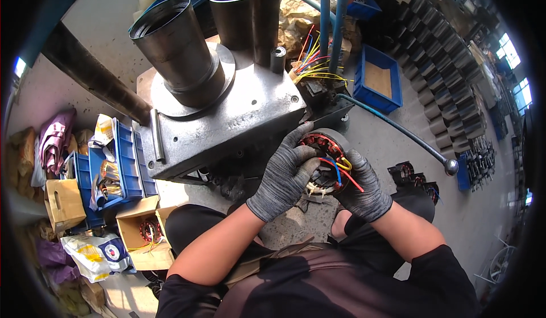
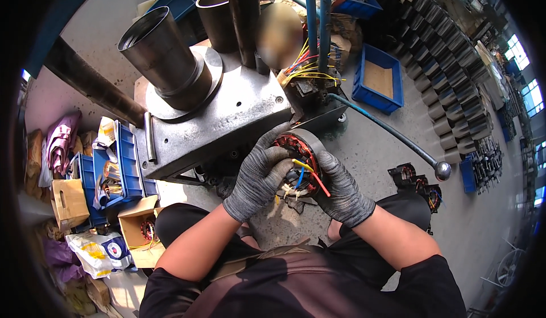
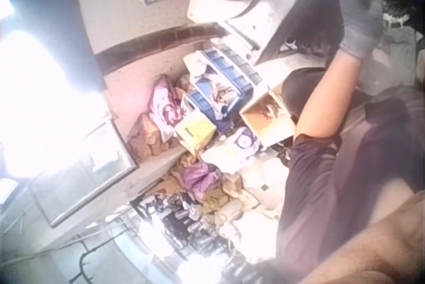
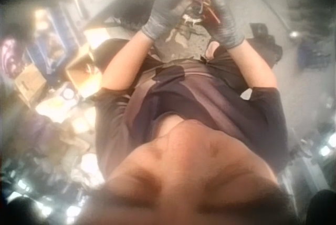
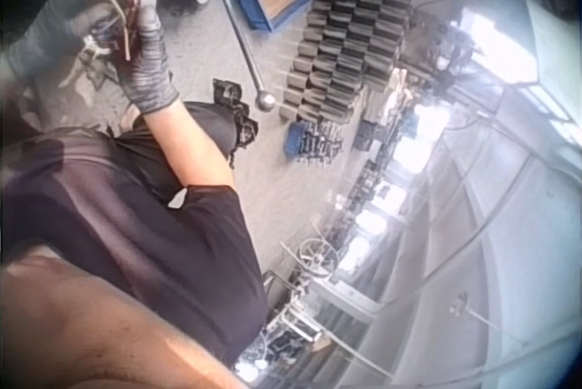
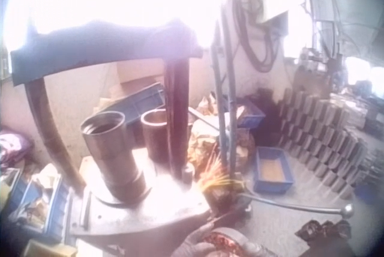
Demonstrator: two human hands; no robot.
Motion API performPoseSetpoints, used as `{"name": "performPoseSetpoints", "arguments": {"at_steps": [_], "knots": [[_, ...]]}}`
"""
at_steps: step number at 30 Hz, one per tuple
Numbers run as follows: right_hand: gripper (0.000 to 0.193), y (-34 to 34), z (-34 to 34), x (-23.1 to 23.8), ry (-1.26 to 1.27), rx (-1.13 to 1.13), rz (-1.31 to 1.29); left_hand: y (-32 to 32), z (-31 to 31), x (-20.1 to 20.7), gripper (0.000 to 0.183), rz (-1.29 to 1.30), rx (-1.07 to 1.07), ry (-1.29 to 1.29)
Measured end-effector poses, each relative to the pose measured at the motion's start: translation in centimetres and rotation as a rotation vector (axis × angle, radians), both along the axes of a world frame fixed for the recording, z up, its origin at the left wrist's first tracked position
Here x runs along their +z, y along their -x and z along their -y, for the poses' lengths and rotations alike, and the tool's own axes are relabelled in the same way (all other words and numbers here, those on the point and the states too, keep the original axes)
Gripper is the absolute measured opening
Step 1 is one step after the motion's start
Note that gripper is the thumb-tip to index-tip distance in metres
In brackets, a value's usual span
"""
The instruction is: The person assembles a stator into a metal housing by hand, then uses a press machine to secure it, and finally fits an outer plastic shroud over the assembly.
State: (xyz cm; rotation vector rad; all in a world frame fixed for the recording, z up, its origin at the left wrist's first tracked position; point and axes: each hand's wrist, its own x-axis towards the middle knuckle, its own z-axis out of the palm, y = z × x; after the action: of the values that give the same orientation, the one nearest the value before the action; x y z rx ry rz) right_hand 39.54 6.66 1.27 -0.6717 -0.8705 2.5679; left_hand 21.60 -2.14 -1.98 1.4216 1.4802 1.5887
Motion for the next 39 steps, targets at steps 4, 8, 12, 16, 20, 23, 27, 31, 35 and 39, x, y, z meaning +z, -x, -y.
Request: {"name": "performPoseSetpoints", "arguments": {"at_steps": [4,8,12,16,20,23,27,31,35,39], "knots": [[0.086,0.1,0.4,1.3,-0.098,0.040,0.048,0.1,0.2,0.5,0.020,-0.044,0.030,0.045],[0.092,0.2,0.3,1.4,-0.087,0.152,0.118,0.1,0.5,0.3,0.024,-0.073,0.096,0.016],[0.091,-0.6,-0.2,0.4,-0.149,0.276,0.065,0.2,0.6,1.0,0.038,-0.175,0.139,-0.086],[0.086,-0.7,-0.2,1.2,-0.107,0.200,0.106,0.0,1.3,1.3,0.026,-0.072,0.111,0.043],[0.079,0.5,0.1,3.2,-0.068,0.032,0.000,1.5,1.4,2.2,0.031,-0.023,-0.078,0.145],[0.072,-0.5,-1.2,3.2,0.077,0.017,0.019,3.3,1.4,2.6,0.071,0.027,-0.420,0.000],[0.065,-1.3,-1.9,4.6,0.217,0.060,-0.005,2.5,1.5,4.8,0.084,-0.182,-0.429,-0.051],[0.063,-1.8,-1.6,6.6,0.179,0.116,-0.041,1.6,1.4,6.1,0.074,-0.348,-0.360,-0.156],[0.067,-2.0,-1.4,7.2,0.129,0.221,-0.162,1.4,2.4,7.0,0.061,-0.387,-0.291,-0.171],[0.074,-1.1,-1.5,8.3,0.131,0.270,-0.264,0.6,3.4,9.1,0.057,-0.285,-0.210,-0.156]]}}
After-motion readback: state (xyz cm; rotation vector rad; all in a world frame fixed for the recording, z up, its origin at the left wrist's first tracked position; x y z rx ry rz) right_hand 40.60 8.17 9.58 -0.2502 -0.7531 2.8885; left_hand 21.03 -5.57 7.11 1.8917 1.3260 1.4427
